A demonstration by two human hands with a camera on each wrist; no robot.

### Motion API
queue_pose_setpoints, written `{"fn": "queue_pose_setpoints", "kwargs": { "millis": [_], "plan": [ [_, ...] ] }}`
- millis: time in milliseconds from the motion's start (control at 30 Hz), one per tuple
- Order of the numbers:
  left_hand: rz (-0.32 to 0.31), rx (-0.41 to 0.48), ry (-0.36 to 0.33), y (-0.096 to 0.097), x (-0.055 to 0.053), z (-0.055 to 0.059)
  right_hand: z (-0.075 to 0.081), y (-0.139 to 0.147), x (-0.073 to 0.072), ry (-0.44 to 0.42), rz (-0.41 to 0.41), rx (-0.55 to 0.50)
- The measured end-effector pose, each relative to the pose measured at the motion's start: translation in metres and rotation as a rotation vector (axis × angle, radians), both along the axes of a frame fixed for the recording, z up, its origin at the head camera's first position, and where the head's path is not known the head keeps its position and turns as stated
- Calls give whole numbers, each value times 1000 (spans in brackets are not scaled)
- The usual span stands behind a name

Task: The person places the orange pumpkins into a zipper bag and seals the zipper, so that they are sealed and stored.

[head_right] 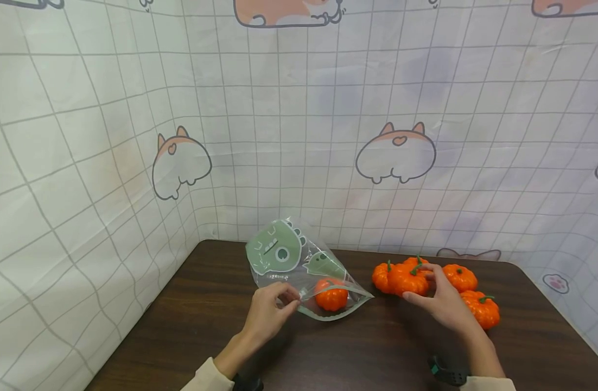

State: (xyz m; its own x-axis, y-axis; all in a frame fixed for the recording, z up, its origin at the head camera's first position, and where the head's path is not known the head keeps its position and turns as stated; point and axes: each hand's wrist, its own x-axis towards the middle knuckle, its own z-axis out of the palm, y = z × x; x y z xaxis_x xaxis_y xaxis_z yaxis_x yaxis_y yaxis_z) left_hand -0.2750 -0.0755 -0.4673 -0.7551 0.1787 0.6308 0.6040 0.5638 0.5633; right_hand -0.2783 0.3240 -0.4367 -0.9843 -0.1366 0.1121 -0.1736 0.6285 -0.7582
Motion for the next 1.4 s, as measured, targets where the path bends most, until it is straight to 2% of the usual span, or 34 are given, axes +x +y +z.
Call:
{"fn": "queue_pose_setpoints", "kwargs": {
  "millis": [433, 700, 1067, 1400],
  "plan": [
    [-3, 8, -8, 0, -1, 1, 7, -19, 1, 7, 47, -57],
    [0, 14, -7, -1, 0, 2, 12, -34, 4, 68, 91, -47],
    [4, 16, 6, -2, 0, 2, 13, -48, 5, 54, 169, -95],
    [9, 20, 8, -2, -1, 2, 12, -65, 6, 70, 214, -44]
  ]
}}
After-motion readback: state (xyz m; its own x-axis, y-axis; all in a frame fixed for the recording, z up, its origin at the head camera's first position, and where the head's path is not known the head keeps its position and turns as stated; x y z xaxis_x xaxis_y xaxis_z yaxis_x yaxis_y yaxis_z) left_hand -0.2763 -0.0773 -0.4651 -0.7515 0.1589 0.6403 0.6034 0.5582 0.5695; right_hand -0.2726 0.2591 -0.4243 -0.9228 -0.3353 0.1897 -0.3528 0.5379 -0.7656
